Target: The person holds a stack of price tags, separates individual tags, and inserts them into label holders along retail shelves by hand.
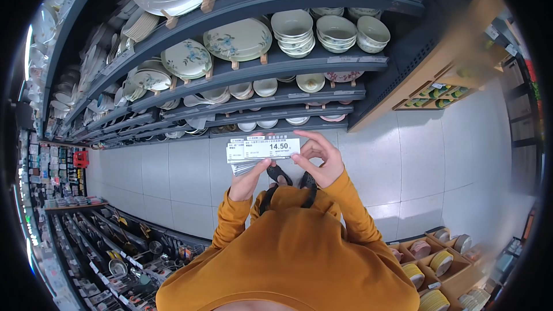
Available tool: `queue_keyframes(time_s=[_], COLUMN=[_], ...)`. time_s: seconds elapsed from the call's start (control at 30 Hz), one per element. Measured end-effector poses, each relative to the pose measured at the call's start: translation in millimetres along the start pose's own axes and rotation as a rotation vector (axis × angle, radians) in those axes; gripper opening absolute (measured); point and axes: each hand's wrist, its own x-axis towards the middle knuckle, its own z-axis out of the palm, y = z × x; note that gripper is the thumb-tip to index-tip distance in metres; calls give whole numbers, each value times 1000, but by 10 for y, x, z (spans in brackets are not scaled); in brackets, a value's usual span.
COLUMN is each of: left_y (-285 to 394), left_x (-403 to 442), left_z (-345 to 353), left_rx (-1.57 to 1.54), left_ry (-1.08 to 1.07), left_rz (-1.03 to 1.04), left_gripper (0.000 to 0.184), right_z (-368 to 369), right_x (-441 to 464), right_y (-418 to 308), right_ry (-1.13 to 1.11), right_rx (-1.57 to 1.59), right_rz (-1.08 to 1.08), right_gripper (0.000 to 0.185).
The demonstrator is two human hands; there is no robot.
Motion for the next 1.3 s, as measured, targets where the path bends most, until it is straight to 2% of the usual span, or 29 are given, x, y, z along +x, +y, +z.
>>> queue_keyframes(time_s=[0.67, 1.3], left_y=[-52, -27], left_x=[-166, -91], left_z=[32, 111], left_rx=[56, 102], left_ry=[-45, -153], left_rz=[4, 3], left_gripper=[49, 48], right_z=[34, 35], right_x=[-233, -308], right_y=[35, -54], right_ry=[21, 90], right_rx=[46, 145], right_rz=[7, 43], right_gripper=[52, 43])
